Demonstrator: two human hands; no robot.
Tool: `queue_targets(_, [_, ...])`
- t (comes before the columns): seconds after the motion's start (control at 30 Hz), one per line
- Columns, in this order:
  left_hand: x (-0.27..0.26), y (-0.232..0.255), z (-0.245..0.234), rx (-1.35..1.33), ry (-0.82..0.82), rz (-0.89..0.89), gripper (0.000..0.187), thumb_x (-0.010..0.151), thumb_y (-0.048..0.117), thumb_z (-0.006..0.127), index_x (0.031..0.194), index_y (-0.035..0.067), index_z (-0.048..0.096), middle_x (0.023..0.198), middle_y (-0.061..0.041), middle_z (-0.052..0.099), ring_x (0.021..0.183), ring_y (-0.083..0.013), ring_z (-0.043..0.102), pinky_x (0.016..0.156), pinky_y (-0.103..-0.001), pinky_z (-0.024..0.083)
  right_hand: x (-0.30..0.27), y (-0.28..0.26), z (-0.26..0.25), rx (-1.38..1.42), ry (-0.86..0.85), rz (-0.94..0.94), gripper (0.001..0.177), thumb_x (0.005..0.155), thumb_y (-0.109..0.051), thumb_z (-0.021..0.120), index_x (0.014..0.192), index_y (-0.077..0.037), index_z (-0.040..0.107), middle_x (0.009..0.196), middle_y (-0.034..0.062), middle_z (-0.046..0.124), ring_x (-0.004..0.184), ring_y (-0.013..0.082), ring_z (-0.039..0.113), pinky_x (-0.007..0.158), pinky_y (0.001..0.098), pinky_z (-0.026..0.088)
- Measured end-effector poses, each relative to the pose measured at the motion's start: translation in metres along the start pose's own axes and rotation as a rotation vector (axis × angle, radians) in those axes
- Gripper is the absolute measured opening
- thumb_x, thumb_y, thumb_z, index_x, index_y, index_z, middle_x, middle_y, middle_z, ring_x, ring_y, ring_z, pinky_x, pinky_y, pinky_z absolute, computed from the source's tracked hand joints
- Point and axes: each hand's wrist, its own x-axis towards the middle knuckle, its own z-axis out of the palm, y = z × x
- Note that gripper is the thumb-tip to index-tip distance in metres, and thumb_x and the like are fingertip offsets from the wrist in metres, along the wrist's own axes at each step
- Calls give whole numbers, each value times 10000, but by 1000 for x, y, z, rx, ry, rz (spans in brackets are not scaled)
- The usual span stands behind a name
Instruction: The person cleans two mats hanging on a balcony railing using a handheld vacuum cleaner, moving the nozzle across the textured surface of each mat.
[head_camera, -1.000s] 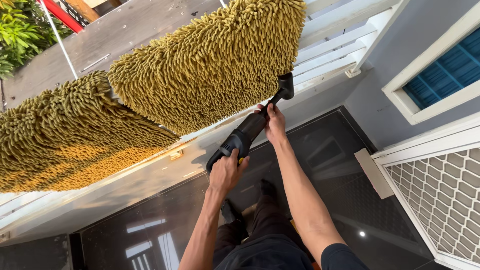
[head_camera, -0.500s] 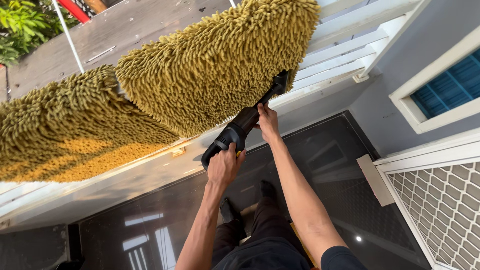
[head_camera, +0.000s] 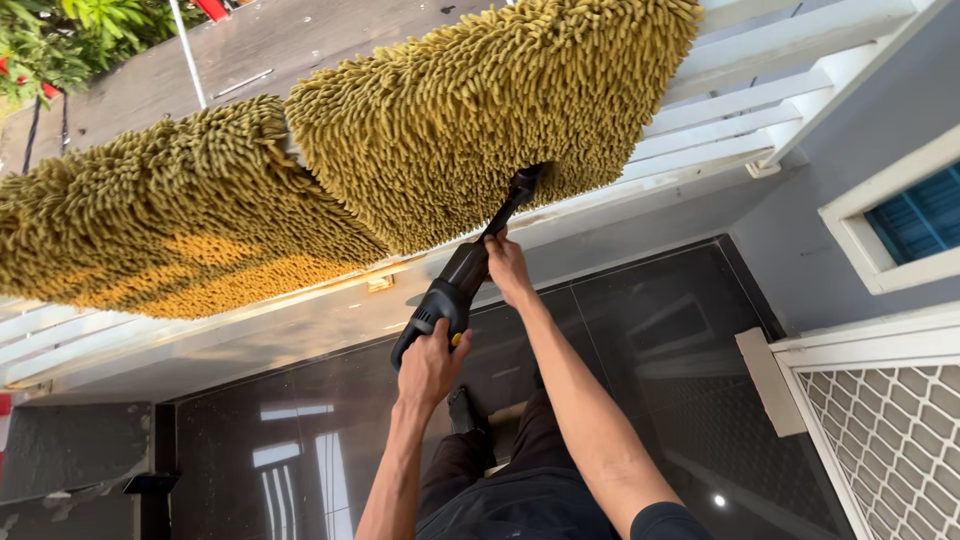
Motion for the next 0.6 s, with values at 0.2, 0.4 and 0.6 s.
queue_targets(0.2, [-10, -8, -7, -34, -28, -2, 443, 938, 466, 668, 960, 26, 620, 629, -240, 666, 616, -427, 680, 573, -516, 544, -63, -48, 15, 105, -41, 72, 1009, 894, -407, 678, 1596, -140, 4, 1090, 46, 651, 931, 163, 659, 770, 349, 567])
queue_targets(0.4, [15, 23, 22, -67, -86, 142, 453, 941, 481, 658, 986, 31, 627, 707, -253, 690, 699, -443, 692, 627, -525, 550, -57, -28, -45, 209, 124, -180, 1114, 847, -253, 813, 1645, -12, 74, 1127, 78, 664, 1000, 173, 651, 906, 327, 528])
queue_targets(0.6, [60, 51, 65, -79, -109, 281, 481, 960, 463, 644, 1038, -11, 609, 715, -253, 687, 692, -452, 702, 597, -520, 567, -25, -33, -102, 225, 159, -148, 923, 853, -197, 794, 1576, -82, 233, 1090, 49, 651, 943, 160, 653, 807, 330, 564])
